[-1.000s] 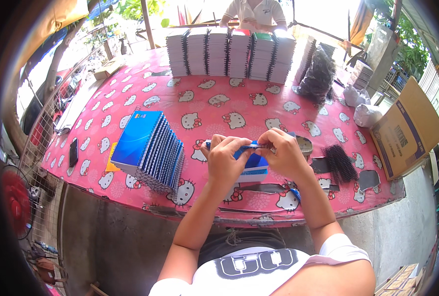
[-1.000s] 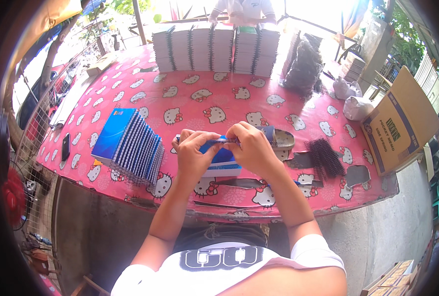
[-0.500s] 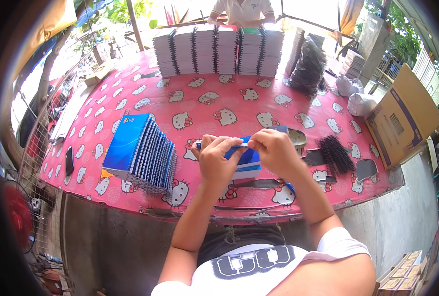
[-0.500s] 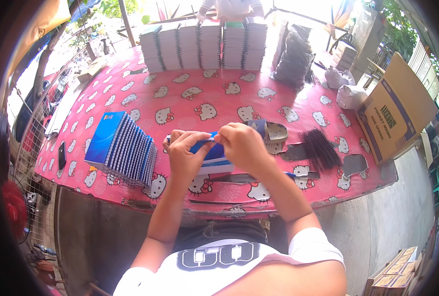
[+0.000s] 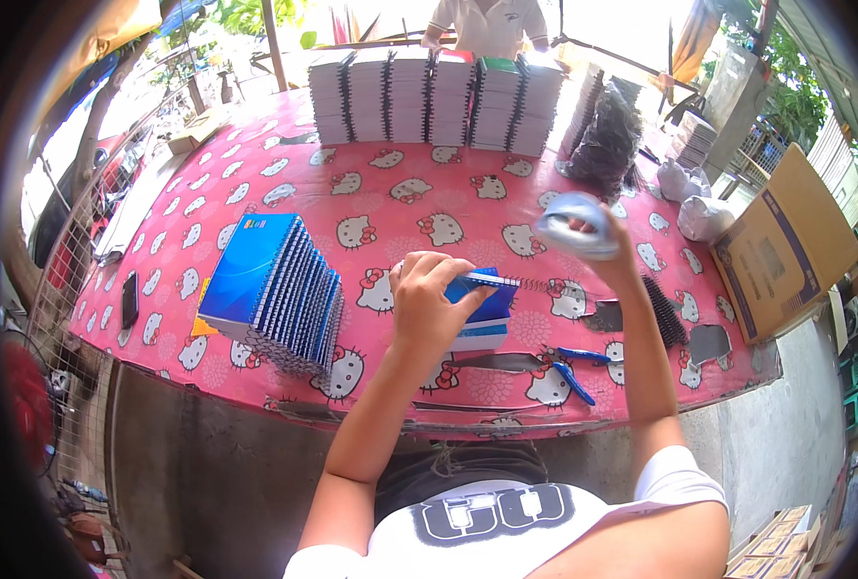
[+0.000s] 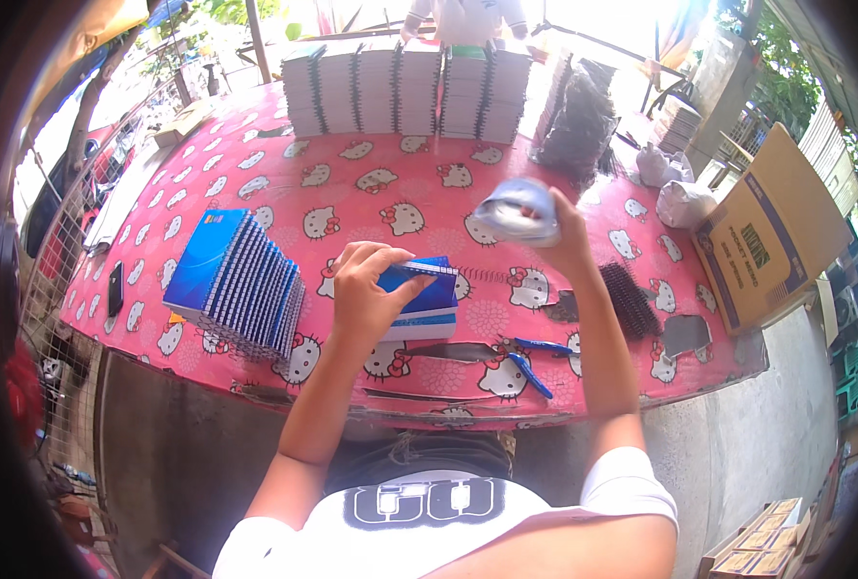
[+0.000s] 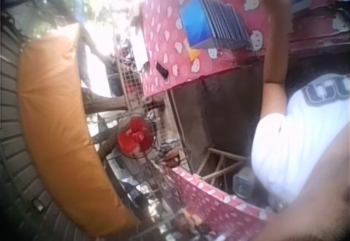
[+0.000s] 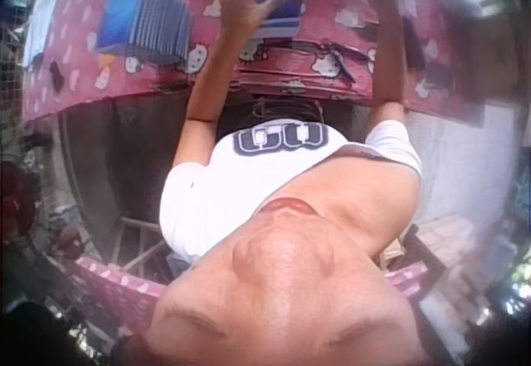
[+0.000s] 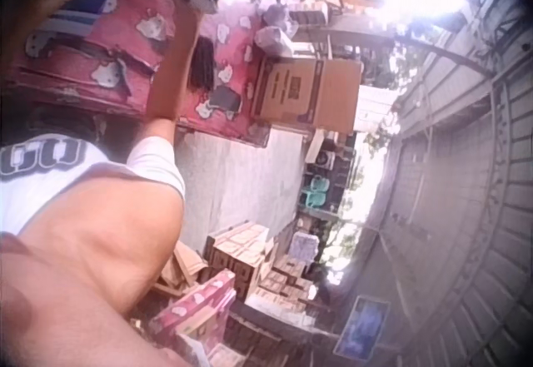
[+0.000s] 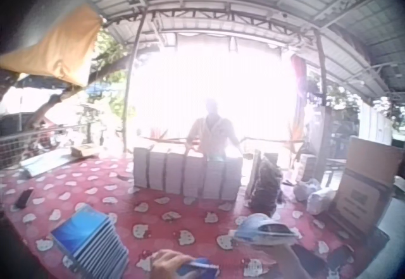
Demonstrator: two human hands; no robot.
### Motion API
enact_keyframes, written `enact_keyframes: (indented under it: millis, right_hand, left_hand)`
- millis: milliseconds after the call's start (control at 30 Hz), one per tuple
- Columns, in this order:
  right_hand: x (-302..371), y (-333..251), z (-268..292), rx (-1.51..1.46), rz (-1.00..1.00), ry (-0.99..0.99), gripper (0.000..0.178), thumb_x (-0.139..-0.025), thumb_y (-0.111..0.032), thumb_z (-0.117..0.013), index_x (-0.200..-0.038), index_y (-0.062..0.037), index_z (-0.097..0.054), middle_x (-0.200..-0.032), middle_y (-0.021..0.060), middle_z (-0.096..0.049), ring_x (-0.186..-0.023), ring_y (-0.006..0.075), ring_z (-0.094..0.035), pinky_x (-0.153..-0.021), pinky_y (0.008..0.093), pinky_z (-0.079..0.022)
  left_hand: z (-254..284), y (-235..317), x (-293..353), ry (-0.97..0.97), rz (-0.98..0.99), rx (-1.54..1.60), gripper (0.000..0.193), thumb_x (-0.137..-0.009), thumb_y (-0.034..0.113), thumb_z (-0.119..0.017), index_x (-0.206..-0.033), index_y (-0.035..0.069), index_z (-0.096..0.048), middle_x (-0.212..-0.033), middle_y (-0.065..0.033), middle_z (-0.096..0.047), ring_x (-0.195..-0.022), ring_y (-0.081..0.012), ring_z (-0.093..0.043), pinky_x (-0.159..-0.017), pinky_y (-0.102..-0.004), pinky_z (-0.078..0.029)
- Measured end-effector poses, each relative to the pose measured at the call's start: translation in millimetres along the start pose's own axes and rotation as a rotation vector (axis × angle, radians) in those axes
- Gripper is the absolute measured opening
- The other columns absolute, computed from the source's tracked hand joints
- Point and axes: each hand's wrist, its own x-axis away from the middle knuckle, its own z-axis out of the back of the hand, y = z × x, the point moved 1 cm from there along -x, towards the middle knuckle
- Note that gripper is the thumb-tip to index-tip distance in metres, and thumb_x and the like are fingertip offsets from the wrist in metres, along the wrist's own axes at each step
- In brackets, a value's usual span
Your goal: The person assembles notebooks by threading a spiral wire through pre-punched holes and then uses shears to trim the excess wire.
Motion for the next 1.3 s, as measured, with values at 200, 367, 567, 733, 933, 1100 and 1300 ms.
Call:
enact_keyframes:
  millis: [200,367,567,733,933,1100,1300]
  right_hand:
    - [-16,-38,-14,-0.334,-0.202,-0.457,0.048,-0.062,0.001,-0.072,-0.109,-0.0023,-0.063,-0.091,0.0043,-0.066,-0.078,0.0104,-0.060,-0.065,0.0298,-0.052]
    - [-24,-46,-26,-0.198,-0.168,-0.348,0.045,-0.060,0.005,-0.069,-0.105,-0.0021,-0.065,-0.088,0.0051,-0.068,-0.079,0.0111,-0.061,-0.069,0.0291,-0.051]
    - [-21,-37,-21,-0.287,-0.138,-0.426,0.034,-0.064,-0.003,-0.070,-0.097,-0.0016,-0.063,-0.082,0.0055,-0.068,-0.075,0.0163,-0.064,-0.070,0.0347,-0.051]
    - [13,10,-17,0.565,-0.215,-0.241,0.040,-0.068,-0.016,-0.072,-0.103,0.0005,-0.064,-0.091,0.0173,-0.067,-0.089,0.0375,-0.065,-0.078,0.0403,-0.051]
    - [-27,-75,-1,0.167,-0.317,-0.480,0.034,-0.079,-0.018,-0.069,-0.111,-0.0055,-0.067,-0.102,0.0156,-0.065,-0.105,0.0321,-0.058,-0.089,0.0383,-0.048]
    - [-4,-127,-35,0.245,0.171,-0.413,0.020,-0.081,-0.014,-0.070,-0.096,-0.0017,-0.065,-0.088,0.0138,-0.061,-0.090,0.0307,-0.059,-0.080,0.0386,-0.048]
    - [5,-143,-42,0.169,-0.066,-0.310,0.015,-0.077,-0.011,-0.070,-0.085,-0.0018,-0.060,-0.084,0.0122,-0.059,-0.086,0.0321,-0.059,-0.076,0.0419,-0.047]
  left_hand:
    - [5,2,-2,-0.088,0.040,0.027,0.029,-0.064,0.026,-0.086,-0.081,0.007,-0.072,-0.084,-0.0041,-0.067,-0.093,-0.0221,-0.060,-0.082,-0.0377,-0.045]
    - [2,-4,-2,-0.019,0.088,0.111,0.029,-0.064,0.025,-0.085,-0.079,0.006,-0.070,-0.104,-0.0101,-0.061,-0.101,-0.0288,-0.055,-0.087,-0.0441,-0.045]
    - [8,-12,1,-0.045,0.191,0.138,0.035,-0.062,0.026,-0.087,-0.081,0.003,-0.069,-0.115,-0.0142,-0.056,-0.102,-0.0306,-0.058,-0.081,-0.0418,-0.051]
    - [2,-16,1,-0.029,0.246,0.307,0.030,-0.064,0.025,-0.088,-0.080,0.007,-0.069,-0.118,-0.0102,-0.054,-0.100,-0.0214,-0.058,-0.080,-0.0352,-0.050]
    - [-6,-24,7,0.105,0.152,0.301,0.031,-0.062,0.024,-0.089,-0.079,0.008,-0.069,-0.122,-0.0085,-0.050,-0.093,-0.0177,-0.056,-0.078,-0.0337,-0.049]
    - [-6,-20,5,0.039,0.198,0.345,0.030,-0.062,0.022,-0.089,-0.080,0.007,-0.070,-0.123,-0.0094,-0.049,-0.094,-0.0179,-0.056,-0.078,-0.0332,-0.049]
    - [0,-20,3,0.032,0.205,0.336,0.029,-0.063,0.022,-0.089,-0.079,0.006,-0.070,-0.122,-0.0105,-0.049,-0.099,-0.0185,-0.056,-0.079,-0.0327,-0.049]
